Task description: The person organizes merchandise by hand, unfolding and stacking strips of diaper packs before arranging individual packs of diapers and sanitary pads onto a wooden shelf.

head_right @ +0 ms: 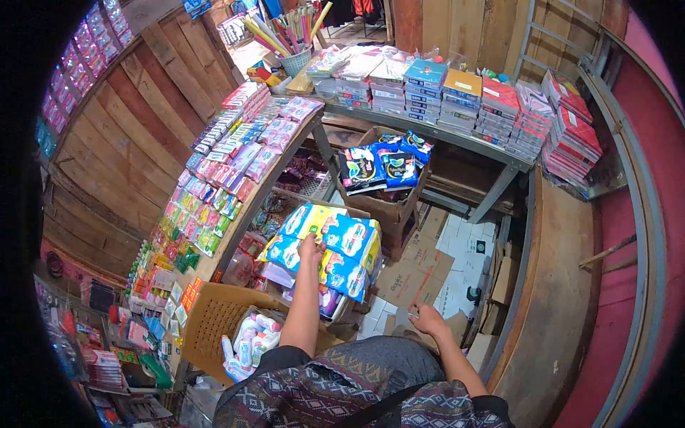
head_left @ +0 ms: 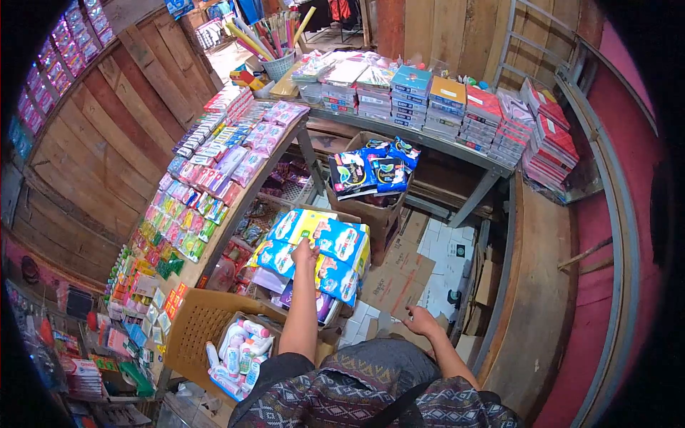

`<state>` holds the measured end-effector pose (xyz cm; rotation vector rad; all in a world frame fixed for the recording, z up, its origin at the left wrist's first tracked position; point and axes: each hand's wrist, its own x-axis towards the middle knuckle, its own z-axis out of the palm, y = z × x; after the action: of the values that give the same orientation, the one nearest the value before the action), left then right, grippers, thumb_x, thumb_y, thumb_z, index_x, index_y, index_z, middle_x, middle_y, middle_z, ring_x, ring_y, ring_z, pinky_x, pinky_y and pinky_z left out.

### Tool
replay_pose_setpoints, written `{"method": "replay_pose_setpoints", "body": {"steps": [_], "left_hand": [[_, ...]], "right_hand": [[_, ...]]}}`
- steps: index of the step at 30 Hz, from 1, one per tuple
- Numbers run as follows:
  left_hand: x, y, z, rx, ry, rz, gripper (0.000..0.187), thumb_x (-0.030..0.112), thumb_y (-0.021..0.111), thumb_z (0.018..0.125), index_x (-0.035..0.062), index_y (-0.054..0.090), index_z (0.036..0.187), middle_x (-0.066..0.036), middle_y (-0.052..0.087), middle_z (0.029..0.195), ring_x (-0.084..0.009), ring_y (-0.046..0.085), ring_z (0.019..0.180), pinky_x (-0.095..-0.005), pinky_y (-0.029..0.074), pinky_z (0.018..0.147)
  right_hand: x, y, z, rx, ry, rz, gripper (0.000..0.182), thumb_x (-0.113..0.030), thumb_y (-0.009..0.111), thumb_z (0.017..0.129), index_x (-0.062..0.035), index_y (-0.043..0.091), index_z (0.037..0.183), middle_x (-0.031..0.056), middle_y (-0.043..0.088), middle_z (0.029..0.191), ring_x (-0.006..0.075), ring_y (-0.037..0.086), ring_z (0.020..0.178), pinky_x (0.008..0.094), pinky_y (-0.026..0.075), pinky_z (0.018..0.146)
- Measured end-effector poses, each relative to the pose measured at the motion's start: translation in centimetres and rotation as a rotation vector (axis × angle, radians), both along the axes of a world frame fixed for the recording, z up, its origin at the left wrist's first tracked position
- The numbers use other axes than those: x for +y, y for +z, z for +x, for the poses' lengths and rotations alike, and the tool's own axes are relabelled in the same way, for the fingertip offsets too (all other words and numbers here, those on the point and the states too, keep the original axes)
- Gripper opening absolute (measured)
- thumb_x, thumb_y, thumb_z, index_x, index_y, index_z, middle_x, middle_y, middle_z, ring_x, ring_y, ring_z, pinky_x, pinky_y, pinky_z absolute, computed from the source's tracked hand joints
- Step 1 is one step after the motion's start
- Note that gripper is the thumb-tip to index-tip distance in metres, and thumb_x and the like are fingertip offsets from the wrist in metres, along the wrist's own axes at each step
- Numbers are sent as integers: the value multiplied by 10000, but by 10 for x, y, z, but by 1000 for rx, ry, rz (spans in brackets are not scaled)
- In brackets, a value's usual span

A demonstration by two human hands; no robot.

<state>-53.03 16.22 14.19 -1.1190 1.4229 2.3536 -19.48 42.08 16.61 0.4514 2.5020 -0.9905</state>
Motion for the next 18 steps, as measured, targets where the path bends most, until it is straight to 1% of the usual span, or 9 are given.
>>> {"method": "replay_pose_setpoints", "body": {"steps": [1,3,4,5,8,11,14,15,18], "left_hand": [[2,5,1,-33,36,-18,337,111,656,813,-71,518,1060,-156,574,804,-241,602,572,-311,473,420],[2,6,0,-37,17,-52,233,111,649,836,-9,525,993,-115,559,744,-199,559,534,-293,426,408],[0,-5,-5,-38,6,-67,184,110,646,847,22,529,960,-95,551,714,-178,537,514,-284,402,402],[-2,-16,-11,-13,-20,-77,125,120,647,851,57,543,881,-59,518,639,-153,497,487,-271,350,387],[-2,-18,-13,117,-121,-37,126,171,597,879,63,548,923,-62,557,709,-156,534,556,-308,413,454],[30,32,6,211,34,208,117,177,567,888,61,552,891,-52,553,734,-161,535,565,-297,412,457],[37,34,13,307,-93,390,123,188,546,895,66,554,911,-55,574,786,-172,556,616,-309,430,482],[32,29,15,342,-178,394,130,179,536,898,62,561,948,-63,595,833,-184,591,682,-336,483,541],[55,77,45,391,-220,356,124,199,488,926,90,537,960,-42,598,850,-195,596,718,-416,500,654]], "right_hand": [[7,-2,-4,-5,21,3,495,-261,681,823,16,581,1221,273,644,1096,410,615,1056,454,494,905],[18,-6,-11,-15,59,7,495,-272,676,828,17,581,1219,269,646,1091,411,614,1057,458,493,906],[22,-2,-16,-19,62,-6,500,-271,672,828,19,578,1225,272,643,1100,410,610,1067,457,491,912],[25,2,-21,-24,64,-19,506,-271,669,828,21,575,1231,274,640,1109,409,607,1076,457,489,917],[35,-2,-28,-5,79,-40,524,-262,659,825,26,562,1252,285,630,1128,408,601,1095,456,484,934],[40,-4,-35,-40,77,-73,538,-246,654,817,27,551,1270,292,618,1153,407,592,1115,454,477,956],[42,-6,-36,-43,92,-67,542,-242,661,815,26,550,1272,291,612,1172,406,587,1125,452,473,968],[42,-8,-36,-34,100,-58,542,-243,665,815,27,551,1271,290,611,1176,406,587,1127,451,472,969],[43,-16,-31,20,109,-39,548,-257,689,819,53,537,1245,268,653,1107,403,632,1052,442,509,893]]}}
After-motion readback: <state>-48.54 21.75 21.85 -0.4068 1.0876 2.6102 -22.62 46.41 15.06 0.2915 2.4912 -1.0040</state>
